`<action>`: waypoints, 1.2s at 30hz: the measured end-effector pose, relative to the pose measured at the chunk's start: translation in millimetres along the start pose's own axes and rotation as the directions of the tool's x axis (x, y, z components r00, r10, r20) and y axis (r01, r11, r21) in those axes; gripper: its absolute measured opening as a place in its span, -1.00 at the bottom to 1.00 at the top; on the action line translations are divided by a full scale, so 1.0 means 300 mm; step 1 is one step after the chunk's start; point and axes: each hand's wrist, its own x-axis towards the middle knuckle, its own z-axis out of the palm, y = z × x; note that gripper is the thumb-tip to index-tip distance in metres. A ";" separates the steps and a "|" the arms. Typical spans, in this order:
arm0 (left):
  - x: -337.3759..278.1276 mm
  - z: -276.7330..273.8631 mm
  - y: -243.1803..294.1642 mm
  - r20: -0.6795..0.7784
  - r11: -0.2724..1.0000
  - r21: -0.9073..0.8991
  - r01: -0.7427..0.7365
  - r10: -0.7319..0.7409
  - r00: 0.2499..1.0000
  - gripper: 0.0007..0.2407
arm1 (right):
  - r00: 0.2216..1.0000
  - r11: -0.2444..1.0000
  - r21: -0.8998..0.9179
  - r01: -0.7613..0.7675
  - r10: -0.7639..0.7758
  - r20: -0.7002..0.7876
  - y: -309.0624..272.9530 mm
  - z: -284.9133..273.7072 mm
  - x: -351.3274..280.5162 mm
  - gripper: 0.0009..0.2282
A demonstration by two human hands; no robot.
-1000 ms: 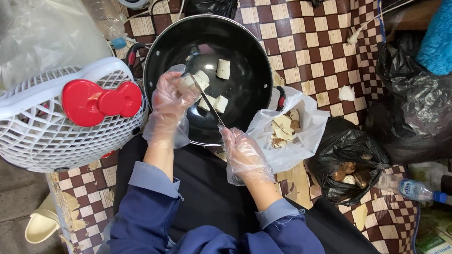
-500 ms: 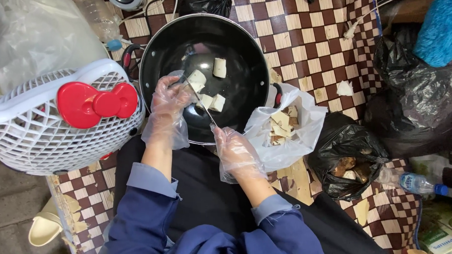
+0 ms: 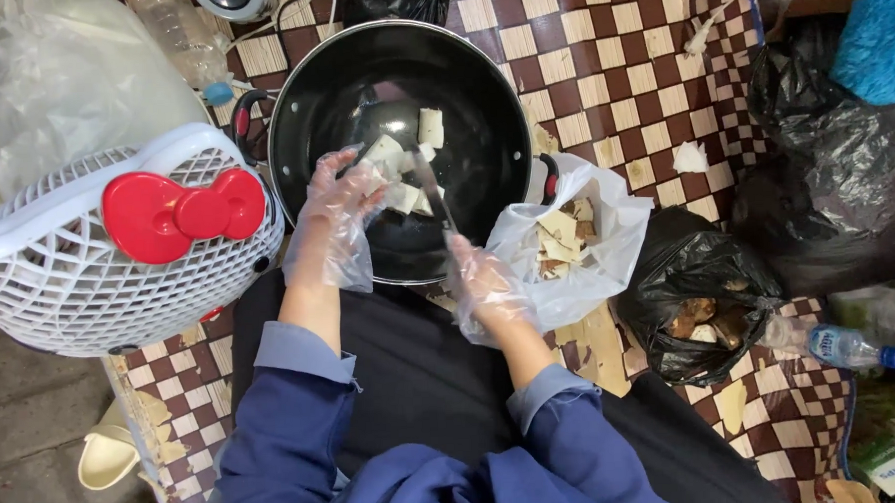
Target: Cutting blocks of food into smaller pieces using a knife and placing them into a wok for preparation.
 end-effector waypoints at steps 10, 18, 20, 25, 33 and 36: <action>0.095 0.024 -0.084 0.035 0.340 0.936 -0.088 0.158 0.987 -0.52 | 0.992 0.998 -0.013 -0.067 0.066 -0.104 0.055 -0.023 0.064 -0.22; 0.280 0.053 -0.166 0.276 -0.068 0.961 -0.268 0.229 0.933 -0.56 | 0.987 0.993 -0.103 -0.062 0.046 -0.155 0.052 -0.043 0.056 -0.25; 0.375 0.042 -0.271 0.268 -0.340 0.919 -0.198 0.174 0.948 -0.69 | 0.990 0.989 -0.133 -0.070 0.053 -0.133 0.082 -0.041 0.086 -0.29; 0.314 0.096 -0.147 0.216 -0.248 0.955 -0.163 0.206 0.954 -0.76 | 0.989 0.971 -0.231 -0.054 0.019 -0.149 0.092 -0.024 0.119 -0.32; 0.181 0.139 -0.041 0.289 -0.189 0.949 -0.254 0.192 0.938 -0.82 | 0.987 0.989 -0.140 -0.040 0.017 -0.162 0.175 0.002 0.153 -0.33; 0.143 0.166 0.018 0.250 -0.168 0.955 -0.244 0.014 0.968 -0.69 | 0.966 0.876 -0.473 0.097 -0.197 -0.166 0.265 0.057 0.213 -0.47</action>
